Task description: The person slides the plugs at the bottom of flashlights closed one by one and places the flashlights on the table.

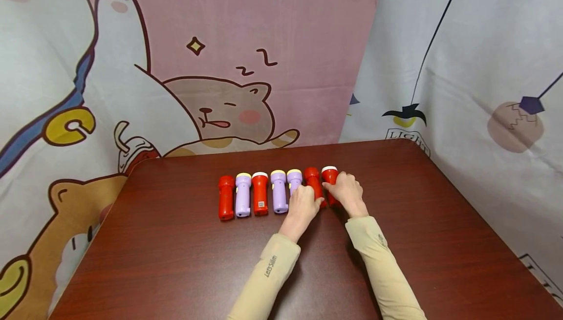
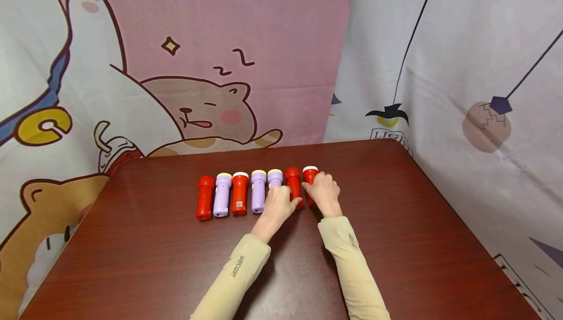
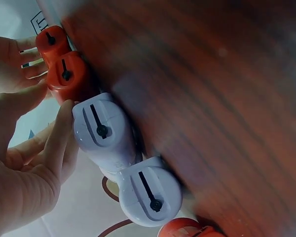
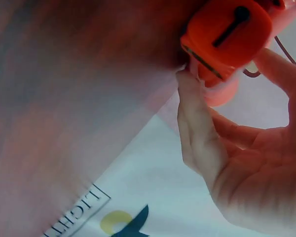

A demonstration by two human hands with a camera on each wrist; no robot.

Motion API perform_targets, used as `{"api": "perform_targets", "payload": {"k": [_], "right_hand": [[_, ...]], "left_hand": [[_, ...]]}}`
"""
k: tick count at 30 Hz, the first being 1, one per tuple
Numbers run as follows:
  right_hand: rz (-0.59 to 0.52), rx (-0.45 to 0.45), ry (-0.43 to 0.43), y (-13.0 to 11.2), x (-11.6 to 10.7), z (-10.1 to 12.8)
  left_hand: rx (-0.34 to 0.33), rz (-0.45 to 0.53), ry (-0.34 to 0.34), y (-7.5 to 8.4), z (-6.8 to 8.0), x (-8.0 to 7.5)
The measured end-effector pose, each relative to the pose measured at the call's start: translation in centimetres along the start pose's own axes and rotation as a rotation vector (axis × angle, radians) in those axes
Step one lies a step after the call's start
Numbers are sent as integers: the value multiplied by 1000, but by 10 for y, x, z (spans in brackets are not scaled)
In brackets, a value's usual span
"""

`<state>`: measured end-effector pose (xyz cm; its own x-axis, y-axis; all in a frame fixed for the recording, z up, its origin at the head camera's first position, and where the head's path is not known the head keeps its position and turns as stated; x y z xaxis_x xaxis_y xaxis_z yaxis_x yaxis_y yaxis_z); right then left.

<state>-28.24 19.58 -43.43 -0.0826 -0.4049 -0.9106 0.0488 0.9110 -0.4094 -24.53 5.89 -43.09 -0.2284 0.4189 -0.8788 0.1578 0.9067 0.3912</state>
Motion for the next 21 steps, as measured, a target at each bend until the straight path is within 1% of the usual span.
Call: {"api": "perform_targets", "payload": {"k": [2, 5, 7, 9, 11, 14, 17, 21], "right_hand": [[14, -18, 47, -3, -3, 1], [23, -64, 132, -9, -7, 4], [21, -100, 189, -14, -11, 4], [12, -138, 236, -19, -13, 5], [-5, -173, 270, -24, -14, 4], [-37, -230, 301, -30, -14, 4], [-57, -290, 316, -35, -14, 4], [-61, -360, 341, -41, -15, 4]], "left_hand": [[4, 6, 28, -2, 1, -2], [10, 14, 90, -5, 1, -8], [5, 21, 126, -9, 0, -13], [-13, 42, 146, -15, -2, -19], [-37, 56, 152, -24, -4, -24], [-52, 93, 154, -38, -7, -33], [-42, 114, 167, -54, -9, -41], [-16, 118, 194, -78, -10, -50]]}}
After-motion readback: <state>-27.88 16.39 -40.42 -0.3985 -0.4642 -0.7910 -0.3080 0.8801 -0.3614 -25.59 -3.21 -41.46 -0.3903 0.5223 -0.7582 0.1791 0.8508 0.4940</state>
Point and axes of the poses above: each hand's wrist, its own z-axis away from the middle knuckle, its own x-axis out of the palm, y = z × x, the point moved 4 cm from there along -z, towards the middle knuckle, and after that the axes turned 7 degrees about -x, right-handed, at the moved point
